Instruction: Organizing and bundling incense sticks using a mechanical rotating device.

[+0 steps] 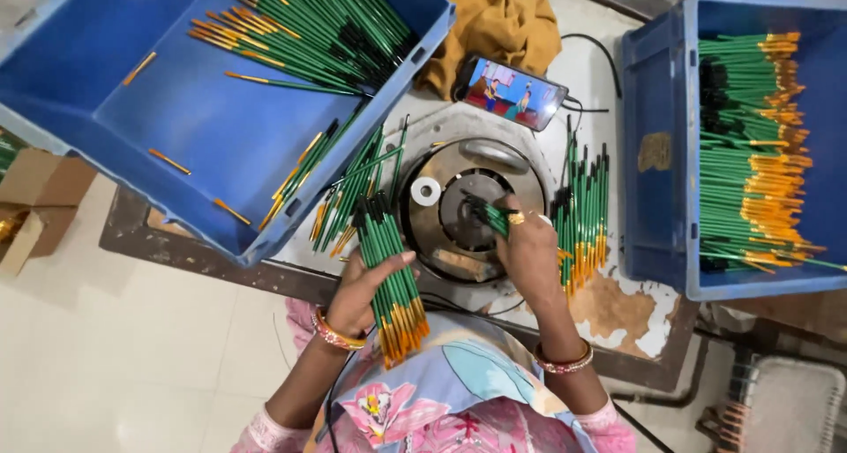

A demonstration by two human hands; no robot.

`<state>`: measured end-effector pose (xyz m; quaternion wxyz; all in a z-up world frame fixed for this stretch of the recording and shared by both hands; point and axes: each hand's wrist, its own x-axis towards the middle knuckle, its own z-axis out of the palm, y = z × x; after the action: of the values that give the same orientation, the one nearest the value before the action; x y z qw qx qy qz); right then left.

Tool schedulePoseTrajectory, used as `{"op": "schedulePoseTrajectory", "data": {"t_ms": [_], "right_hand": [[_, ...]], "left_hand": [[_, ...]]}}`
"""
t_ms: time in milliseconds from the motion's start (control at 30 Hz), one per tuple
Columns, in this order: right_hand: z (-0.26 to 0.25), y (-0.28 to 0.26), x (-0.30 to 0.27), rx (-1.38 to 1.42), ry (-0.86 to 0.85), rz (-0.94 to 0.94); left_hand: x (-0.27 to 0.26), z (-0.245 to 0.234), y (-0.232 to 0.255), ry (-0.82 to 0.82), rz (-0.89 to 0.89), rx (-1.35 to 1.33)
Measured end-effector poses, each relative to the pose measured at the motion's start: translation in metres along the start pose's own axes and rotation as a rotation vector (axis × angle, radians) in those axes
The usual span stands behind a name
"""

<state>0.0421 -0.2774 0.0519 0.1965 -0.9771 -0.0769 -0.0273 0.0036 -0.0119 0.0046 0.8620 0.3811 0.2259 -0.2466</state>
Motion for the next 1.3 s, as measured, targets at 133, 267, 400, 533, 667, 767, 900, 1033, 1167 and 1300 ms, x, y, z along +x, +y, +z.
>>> {"op": "schedulePoseTrajectory", "data": {"t_ms": [133,267,400,533,667,767,900,1033,1167,1300], "right_hand": [[0.010,0.003,-0.013,-0.002,-0.007,0.004],[0.024,0.004,-0.007,-0.007,0.050,0.007],[0.032,0.010,-0.009,0.017,0.069,0.024],[0.020,0.002,-0.004,0.032,0.054,-0.012],[0.005,-0.024,-0.017,0.106,-0.016,0.159],[-0.035,-0.066,-0.015,0.364,0.034,0.166],[-0.056,-0.085,-0.009,0.358,-0.165,-0.221],[-0.069,-0.059,-0.009,0.460,-0.303,-0.159],[-0.069,-0.054,-0.013,0.544,-0.352,0.068],[-0.059,-0.054,-0.022,0.345,-0.448,-0.047]], "left_hand": [[-0.011,0.000,0.006,0.028,-0.002,0.035],[-0.007,-0.002,0.011,0.027,0.012,0.052],[-0.008,-0.010,0.005,-0.016,0.015,0.030],[-0.015,-0.011,0.009,-0.078,0.019,0.045],[-0.028,-0.006,0.014,-0.140,0.020,0.104],[-0.029,0.004,0.023,-0.190,0.153,0.326],[-0.044,0.032,0.047,-0.281,0.406,0.744],[-0.033,0.023,0.039,-0.413,0.327,0.707],[-0.024,0.022,0.025,-0.380,0.178,0.639],[-0.026,0.038,0.035,-0.529,0.356,0.765]]}}
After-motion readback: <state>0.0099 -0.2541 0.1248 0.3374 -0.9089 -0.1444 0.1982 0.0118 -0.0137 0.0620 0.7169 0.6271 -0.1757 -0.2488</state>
